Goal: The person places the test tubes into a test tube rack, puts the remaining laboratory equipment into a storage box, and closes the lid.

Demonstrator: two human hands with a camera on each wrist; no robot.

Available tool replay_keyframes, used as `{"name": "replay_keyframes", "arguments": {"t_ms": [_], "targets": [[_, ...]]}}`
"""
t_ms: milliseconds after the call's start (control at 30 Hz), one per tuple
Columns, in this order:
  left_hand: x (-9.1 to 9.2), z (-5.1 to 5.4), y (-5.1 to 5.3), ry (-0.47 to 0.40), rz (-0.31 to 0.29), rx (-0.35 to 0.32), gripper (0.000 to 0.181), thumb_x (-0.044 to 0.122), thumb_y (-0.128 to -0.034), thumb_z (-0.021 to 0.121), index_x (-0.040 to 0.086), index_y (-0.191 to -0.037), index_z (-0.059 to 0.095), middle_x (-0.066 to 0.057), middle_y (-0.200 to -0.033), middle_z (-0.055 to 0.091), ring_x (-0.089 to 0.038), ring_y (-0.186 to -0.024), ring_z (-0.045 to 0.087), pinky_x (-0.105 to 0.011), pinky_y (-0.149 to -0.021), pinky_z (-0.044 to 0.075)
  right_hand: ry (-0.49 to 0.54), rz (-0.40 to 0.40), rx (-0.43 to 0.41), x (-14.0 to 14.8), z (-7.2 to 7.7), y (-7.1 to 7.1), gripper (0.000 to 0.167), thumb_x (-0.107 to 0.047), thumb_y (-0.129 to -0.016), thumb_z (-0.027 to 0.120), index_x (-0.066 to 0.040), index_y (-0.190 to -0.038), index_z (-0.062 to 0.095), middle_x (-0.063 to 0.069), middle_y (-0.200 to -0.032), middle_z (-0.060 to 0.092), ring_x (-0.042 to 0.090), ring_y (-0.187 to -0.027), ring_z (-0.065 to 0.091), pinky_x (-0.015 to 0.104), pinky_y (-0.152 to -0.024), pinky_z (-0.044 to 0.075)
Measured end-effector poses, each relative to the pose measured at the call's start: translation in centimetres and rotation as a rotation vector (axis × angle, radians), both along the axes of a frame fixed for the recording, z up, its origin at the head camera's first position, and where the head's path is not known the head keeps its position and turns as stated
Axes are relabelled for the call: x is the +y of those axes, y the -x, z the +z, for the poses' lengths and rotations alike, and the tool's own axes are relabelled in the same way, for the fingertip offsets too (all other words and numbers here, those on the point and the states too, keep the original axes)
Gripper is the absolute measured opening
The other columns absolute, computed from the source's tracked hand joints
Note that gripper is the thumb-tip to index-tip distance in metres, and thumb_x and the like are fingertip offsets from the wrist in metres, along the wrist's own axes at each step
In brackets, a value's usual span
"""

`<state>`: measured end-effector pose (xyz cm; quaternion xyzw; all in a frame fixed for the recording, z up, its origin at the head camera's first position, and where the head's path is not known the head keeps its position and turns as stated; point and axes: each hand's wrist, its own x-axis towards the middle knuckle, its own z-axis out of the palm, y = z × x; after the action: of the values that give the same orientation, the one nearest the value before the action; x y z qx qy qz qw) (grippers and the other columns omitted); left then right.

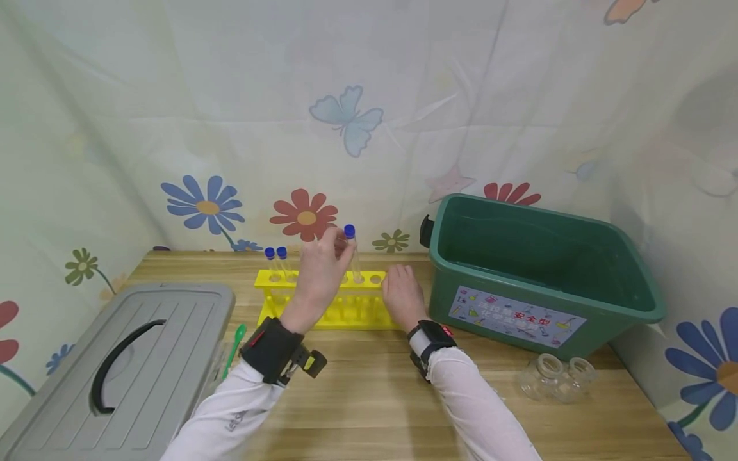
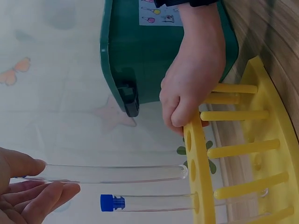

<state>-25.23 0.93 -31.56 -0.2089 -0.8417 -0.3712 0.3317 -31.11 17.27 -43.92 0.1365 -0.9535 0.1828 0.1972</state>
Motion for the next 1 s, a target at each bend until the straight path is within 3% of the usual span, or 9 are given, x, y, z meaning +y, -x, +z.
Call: {"name": "replay_keyframes", "arguments": {"t_ms": [433,800,1000], "targets": [[0.2,-1.7,0.4,0.052,0.030,-0.016,0.016,0.010,-0.0848,0.064,-0.005,-0.091,0.060,-0.008,-0.065,0.059,-0.014,-0.047,0.054,-0.013,-0.046,0.040,-0.011,-0.020,-0.009,-0.1,0.0,0.0,0.026,-0.015,-0.095,0.039,0.002,-0.109,0.052,0.014,-0.105,0.052,0.027,-0.090,0.041,0.037,-0.083,0.039],[1.0,-2.3,1.2,0.146,0.058,-0.202,0.018,0.010,-0.0876,0.060,-0.005,-0.096,0.062,-0.011,-0.071,0.061,-0.014,-0.049,0.055,-0.016,-0.043,0.039,-0.009,-0.004,-0.003,0.0,0.1,-0.2,0.028,-0.015,-0.096,0.037,0.004,-0.110,0.053,0.014,-0.105,0.052,0.027,-0.091,0.042,0.037,-0.084,0.038],[1.3,-2.7,1.5,0.214,0.104,-0.238,0.021,0.014,-0.0875,0.060,-0.004,-0.097,0.063,-0.012,-0.072,0.062,-0.017,-0.049,0.056,-0.017,-0.041,0.039,-0.028,-0.007,0.009,-0.1,0.1,-0.2,0.026,-0.015,-0.096,0.037,0.003,-0.108,0.053,0.014,-0.103,0.052,0.026,-0.089,0.042,0.036,-0.082,0.039]]}}
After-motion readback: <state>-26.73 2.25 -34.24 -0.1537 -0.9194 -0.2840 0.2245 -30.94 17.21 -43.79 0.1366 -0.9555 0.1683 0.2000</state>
